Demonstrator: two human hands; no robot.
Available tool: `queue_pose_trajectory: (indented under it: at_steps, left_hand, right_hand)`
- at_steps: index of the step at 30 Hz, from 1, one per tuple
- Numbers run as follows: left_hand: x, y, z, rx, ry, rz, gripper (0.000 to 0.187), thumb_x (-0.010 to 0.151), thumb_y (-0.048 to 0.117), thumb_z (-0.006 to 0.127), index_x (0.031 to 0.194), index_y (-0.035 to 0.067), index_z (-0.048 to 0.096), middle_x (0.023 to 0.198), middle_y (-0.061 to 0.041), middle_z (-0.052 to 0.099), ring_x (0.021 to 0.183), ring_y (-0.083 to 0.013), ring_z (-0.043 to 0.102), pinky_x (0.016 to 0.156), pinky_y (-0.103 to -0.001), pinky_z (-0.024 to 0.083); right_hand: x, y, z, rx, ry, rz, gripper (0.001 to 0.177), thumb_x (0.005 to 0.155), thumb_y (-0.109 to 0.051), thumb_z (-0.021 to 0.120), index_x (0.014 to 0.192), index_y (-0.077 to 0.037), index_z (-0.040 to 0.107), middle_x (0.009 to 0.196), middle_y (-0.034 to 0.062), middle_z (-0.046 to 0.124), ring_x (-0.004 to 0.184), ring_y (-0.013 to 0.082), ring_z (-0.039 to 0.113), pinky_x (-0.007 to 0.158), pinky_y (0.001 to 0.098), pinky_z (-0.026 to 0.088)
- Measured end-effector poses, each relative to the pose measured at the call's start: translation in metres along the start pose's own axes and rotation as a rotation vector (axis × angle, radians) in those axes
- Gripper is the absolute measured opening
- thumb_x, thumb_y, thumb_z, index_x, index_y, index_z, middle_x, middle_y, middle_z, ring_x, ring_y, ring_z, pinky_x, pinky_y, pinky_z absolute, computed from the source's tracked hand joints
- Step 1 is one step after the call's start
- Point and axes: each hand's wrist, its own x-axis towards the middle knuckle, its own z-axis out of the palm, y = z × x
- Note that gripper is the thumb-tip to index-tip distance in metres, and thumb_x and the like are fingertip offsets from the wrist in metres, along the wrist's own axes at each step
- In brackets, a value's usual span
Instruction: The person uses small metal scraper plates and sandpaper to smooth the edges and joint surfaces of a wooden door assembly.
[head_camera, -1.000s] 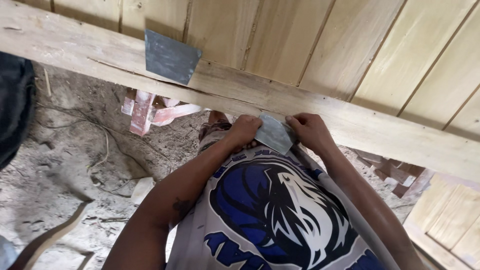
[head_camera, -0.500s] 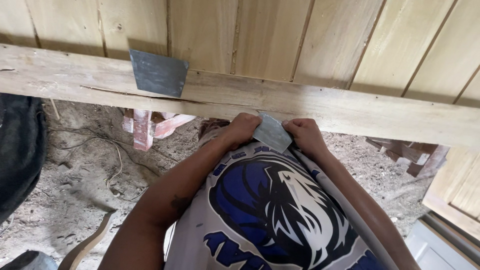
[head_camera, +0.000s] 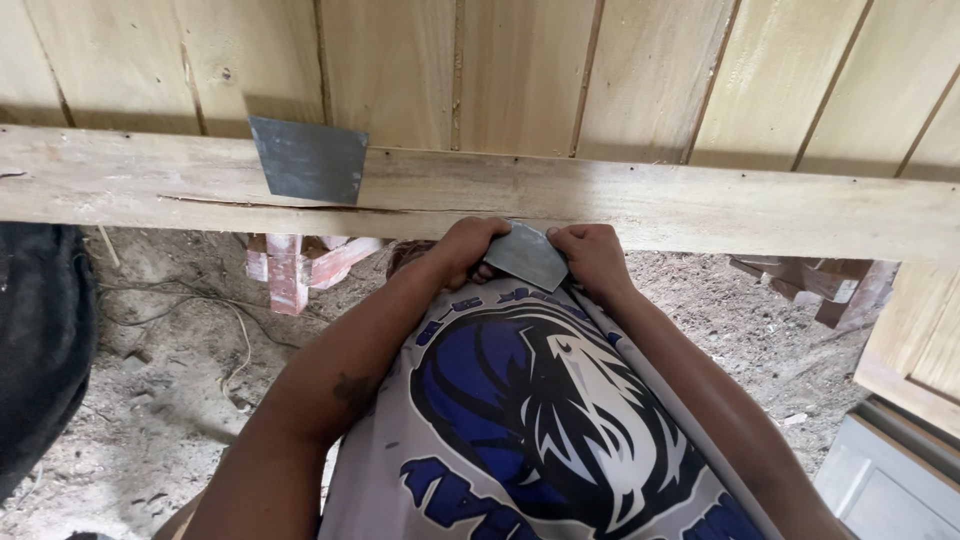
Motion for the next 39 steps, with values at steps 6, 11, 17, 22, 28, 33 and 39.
queue_pose_trajectory:
  at_steps: [6,11,17,22,28,33,39]
  left_hand:
    - [0.017,-0.006,-0.008,-0.001,-0.042,0.044,0.031,0.102,0.029,0.057,0.082,0.006,0.061,0.054,-0.003,0.049,0.038,-0.0143,0.039,0.036,-0.031,0.029]
    - [0.027,-0.014,-0.012,0.087,0.054,0.061,0.034,0.102,0.032,0.056,0.081,0.005,0.06,0.055,-0.005,0.051,0.04,-0.0161,0.042,0.037,-0.033,0.033]
    - [0.029,-0.016,-0.025,0.219,0.028,0.113,0.042,0.103,0.034,0.058,0.082,-0.001,0.067,0.063,-0.006,0.057,0.05,-0.0174,0.051,0.046,-0.034,0.043]
    - [0.029,-0.014,-0.031,0.448,-0.006,0.229,0.045,0.102,0.034,0.055,0.086,-0.004,0.072,0.07,-0.009,0.066,0.06,-0.0169,0.056,0.058,-0.036,0.049]
    - [0.026,-0.006,-0.04,0.628,-0.02,0.25,0.049,0.101,0.037,0.053,0.085,-0.006,0.069,0.069,-0.017,0.068,0.062,-0.0217,0.061,0.067,-0.041,0.051]
    - [0.031,0.001,-0.044,0.731,-0.046,0.299,0.049,0.1,0.037,0.056,0.084,-0.007,0.069,0.069,-0.018,0.068,0.062,-0.0223,0.06,0.067,-0.041,0.05]
    - [0.032,0.003,-0.05,0.544,-0.127,0.128,0.046,0.1,0.036,0.057,0.087,-0.005,0.072,0.071,-0.011,0.069,0.06,-0.0166,0.059,0.06,-0.037,0.052]
  right_hand:
    - [0.012,0.004,0.016,0.265,0.032,0.135,0.029,0.09,-0.022,0.073,0.089,0.007,0.079,0.063,0.0097,0.067,0.049,0.0143,0.054,0.045,0.0319,0.044]
    - [0.018,0.004,0.02,0.447,0.017,0.216,0.027,0.089,-0.015,0.075,0.085,0.011,0.074,0.062,0.0109,0.064,0.045,0.0159,0.051,0.039,0.0329,0.037]
    - [0.017,-0.007,0.023,0.346,0.03,0.26,0.024,0.088,-0.015,0.074,0.087,0.009,0.077,0.063,0.0117,0.067,0.047,0.0163,0.054,0.042,0.0328,0.042]
    - [0.016,0.003,0.03,0.258,0.022,0.147,0.026,0.088,-0.019,0.074,0.089,0.007,0.079,0.066,0.013,0.073,0.053,0.0146,0.06,0.051,0.0307,0.051]
    - [0.015,0.014,0.04,0.346,0.058,0.265,0.031,0.091,-0.023,0.073,0.087,0.007,0.079,0.067,0.0136,0.07,0.054,0.0162,0.058,0.052,0.0339,0.048]
    - [0.008,0.017,0.049,0.125,0.133,0.161,0.032,0.09,-0.026,0.073,0.085,0.006,0.079,0.063,0.0132,0.07,0.054,0.0155,0.059,0.054,0.0327,0.049]
    - [0.002,-0.004,0.052,0.262,0.156,0.273,0.033,0.09,-0.027,0.072,0.086,0.005,0.079,0.066,0.0121,0.072,0.054,0.0152,0.062,0.054,0.0322,0.051]
